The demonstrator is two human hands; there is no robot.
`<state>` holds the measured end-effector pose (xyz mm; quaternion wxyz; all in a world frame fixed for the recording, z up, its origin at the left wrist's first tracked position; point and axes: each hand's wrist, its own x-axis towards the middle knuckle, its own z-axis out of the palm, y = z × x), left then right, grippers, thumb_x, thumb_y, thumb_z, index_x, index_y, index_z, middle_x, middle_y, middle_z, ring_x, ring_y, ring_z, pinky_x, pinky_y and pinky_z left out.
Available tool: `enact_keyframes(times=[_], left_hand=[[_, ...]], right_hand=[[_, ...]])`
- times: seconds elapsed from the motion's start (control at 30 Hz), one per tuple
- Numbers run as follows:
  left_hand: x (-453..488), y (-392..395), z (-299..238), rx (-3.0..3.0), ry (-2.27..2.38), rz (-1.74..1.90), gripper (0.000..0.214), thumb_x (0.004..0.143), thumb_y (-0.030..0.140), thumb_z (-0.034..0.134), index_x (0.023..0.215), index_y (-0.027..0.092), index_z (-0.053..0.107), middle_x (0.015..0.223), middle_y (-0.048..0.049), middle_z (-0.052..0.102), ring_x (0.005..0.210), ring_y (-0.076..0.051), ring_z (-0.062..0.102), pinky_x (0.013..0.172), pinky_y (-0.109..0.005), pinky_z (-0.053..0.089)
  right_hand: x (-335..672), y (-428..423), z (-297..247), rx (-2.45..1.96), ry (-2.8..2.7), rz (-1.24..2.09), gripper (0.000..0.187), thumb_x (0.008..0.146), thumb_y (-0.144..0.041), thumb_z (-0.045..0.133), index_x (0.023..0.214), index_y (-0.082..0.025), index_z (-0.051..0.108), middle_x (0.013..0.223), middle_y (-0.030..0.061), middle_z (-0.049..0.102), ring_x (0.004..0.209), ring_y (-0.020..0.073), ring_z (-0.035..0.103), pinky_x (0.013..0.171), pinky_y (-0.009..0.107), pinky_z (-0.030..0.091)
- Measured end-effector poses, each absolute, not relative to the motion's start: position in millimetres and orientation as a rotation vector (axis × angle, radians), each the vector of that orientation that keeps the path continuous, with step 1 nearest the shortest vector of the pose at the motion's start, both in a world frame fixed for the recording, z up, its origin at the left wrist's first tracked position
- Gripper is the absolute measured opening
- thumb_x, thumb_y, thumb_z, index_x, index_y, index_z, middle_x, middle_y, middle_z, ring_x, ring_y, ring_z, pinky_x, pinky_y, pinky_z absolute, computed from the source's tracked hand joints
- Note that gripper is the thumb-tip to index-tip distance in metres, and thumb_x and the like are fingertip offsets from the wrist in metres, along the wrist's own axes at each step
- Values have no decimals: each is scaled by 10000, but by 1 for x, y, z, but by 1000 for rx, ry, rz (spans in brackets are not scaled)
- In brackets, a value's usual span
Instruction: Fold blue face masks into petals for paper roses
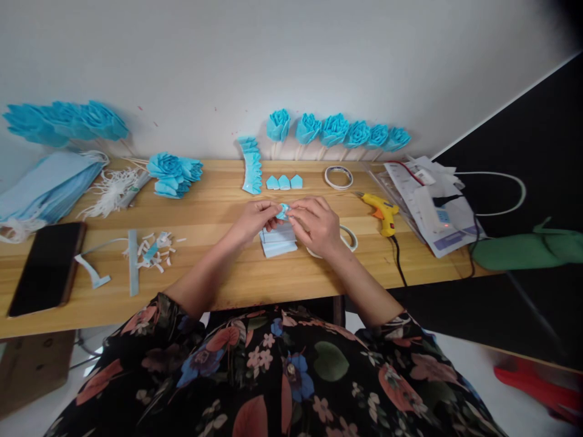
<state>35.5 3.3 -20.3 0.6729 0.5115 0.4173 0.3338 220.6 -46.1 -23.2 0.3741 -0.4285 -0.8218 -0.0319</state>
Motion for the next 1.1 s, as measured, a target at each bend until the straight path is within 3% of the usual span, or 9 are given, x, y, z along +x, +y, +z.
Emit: enact_keyframes(times=[0.17,0.3,0.43,0.6,0.7,0.87,1.1], left_hand=[[34,5,-18,1237,972,761,260,798,366,678,648,164,610,548,11,575,494,-83,499,497,-211,381],[31,6,-18,1345,1006,758,233,805,351,668,665,167,638,535,15,564,492,-85,470,494,-215,353],[30,7,-19,1439,988,800,205,805,343,670,698,168,661,577,24,561,535,-86,468,521,-218,355],[31,7,-15,1383,940,876,186,800,338,670,724,170,644,637,25,572,570,-84,482,544,-211,386],[32,6,-14,1282,913,916,218,807,384,662,761,174,624,658,21,576,579,-91,503,545,-213,418],[33,8,-20,1269,889,932,286,714,375,741,656,173,547,600,45,501,546,-73,430,519,-202,379],[32,10,-27,1212,962,994,244,712,383,722,722,166,611,623,29,561,576,-86,484,552,-216,402]], right_hand=[[222,-45,-7,-1184,-1814,178,180,970,-298,514,993,-260,688,1108,58,723,1077,237,643,948,445,505],[226,-37,5,-1330,-1721,571,225,950,-361,542,1097,-247,668,1102,55,733,1004,207,673,836,354,545],[225,-28,2,-1309,-1811,863,374,881,-360,629,1239,-254,635,1066,41,728,922,191,678,801,336,541],[215,-18,-4,-1265,-1784,927,400,837,-324,648,1227,-232,653,845,-8,657,729,145,600,719,301,494],[210,-12,-5,-1194,-1648,995,423,824,-354,653,1227,-227,635,840,-10,650,750,146,609,711,286,496],[205,-5,-11,-1121,-1505,1059,443,798,-362,678,1213,-218,620,891,3,666,813,154,637,771,295,514],[206,-9,-27,-1091,-1380,1098,380,815,-350,691,1169,-221,641,769,-36,598,720,126,580,723,275,473]])
